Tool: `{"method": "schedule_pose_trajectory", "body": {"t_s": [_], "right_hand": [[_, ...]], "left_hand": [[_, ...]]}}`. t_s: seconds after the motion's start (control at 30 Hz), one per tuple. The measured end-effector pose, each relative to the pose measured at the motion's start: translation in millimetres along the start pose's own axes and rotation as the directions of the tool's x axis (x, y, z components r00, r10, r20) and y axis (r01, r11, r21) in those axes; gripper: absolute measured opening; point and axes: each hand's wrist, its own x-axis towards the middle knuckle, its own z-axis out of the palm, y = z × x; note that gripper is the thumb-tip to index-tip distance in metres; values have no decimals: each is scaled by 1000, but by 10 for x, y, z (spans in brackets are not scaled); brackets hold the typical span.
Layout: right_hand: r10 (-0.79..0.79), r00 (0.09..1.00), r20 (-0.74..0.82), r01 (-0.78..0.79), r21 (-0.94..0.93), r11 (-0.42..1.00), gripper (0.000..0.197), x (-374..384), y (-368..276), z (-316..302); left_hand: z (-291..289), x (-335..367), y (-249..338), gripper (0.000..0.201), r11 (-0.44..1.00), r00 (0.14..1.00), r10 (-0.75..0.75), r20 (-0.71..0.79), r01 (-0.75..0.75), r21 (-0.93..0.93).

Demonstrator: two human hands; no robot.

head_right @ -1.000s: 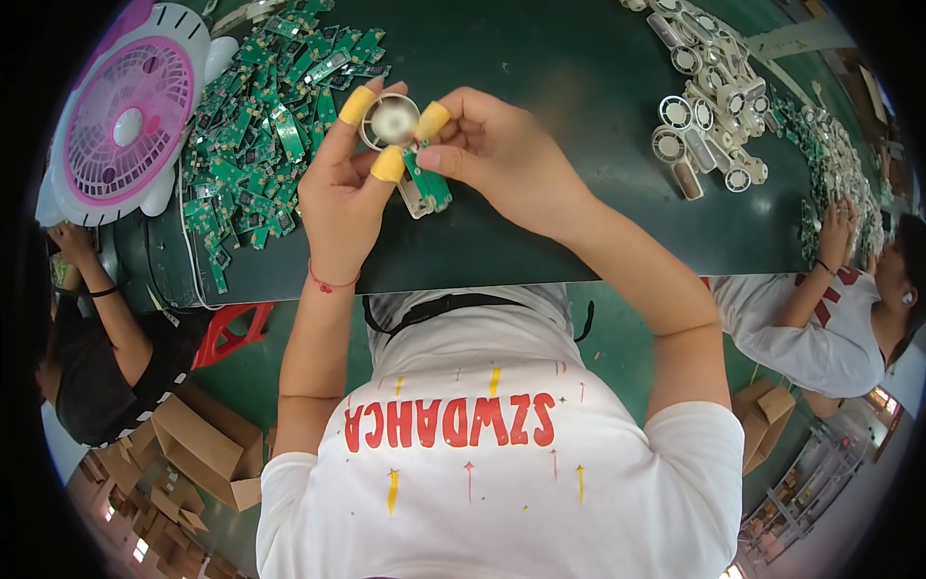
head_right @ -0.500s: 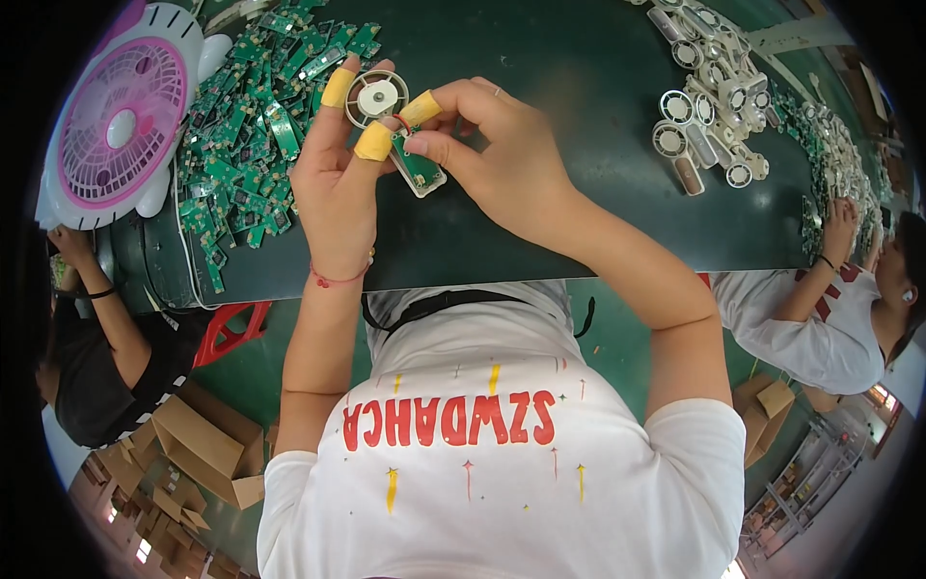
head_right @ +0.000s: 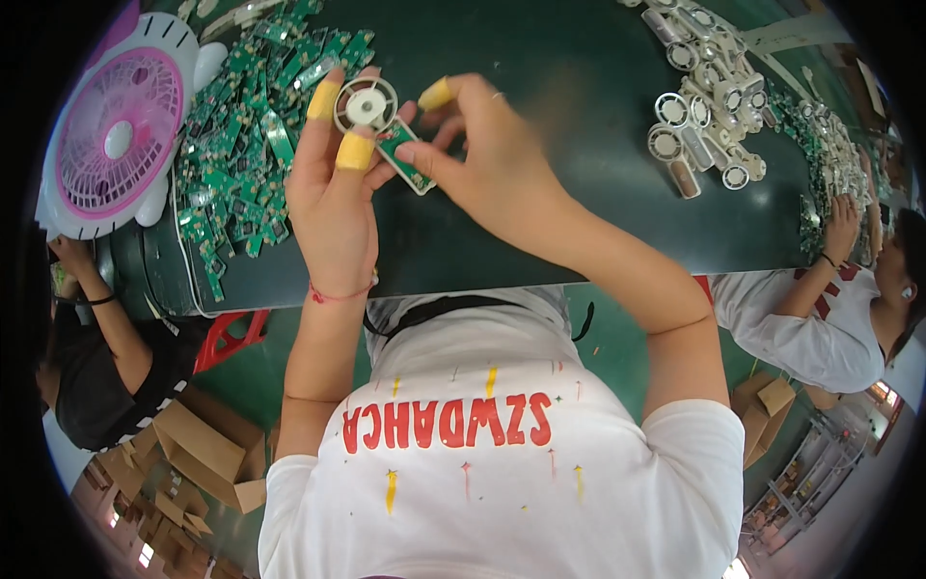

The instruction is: The person assembles small electronic components by hand, combining a PCB, plastic housing, fan motor, and connector at a factory workstation.

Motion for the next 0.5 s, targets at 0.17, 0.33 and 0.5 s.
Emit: {"method": "schedule_pose_trajectory", "body": {"t_s": [0.17, 0.33, 0.5], "right_hand": [[-69, 972, 224, 11, 251, 968, 14, 21, 113, 102], [197, 895, 399, -340, 329, 881, 26, 674, 322, -58], [107, 994, -18, -107, -327, 939, 44, 2303, 941, -431]], "left_hand": [[39, 44, -222, 61, 919, 972, 227, 53, -232, 318], [-36, 209, -165, 72, 883, 964, 255, -78, -200, 425], [-65, 148, -124, 63, 834, 979, 162, 121, -202, 514]]}}
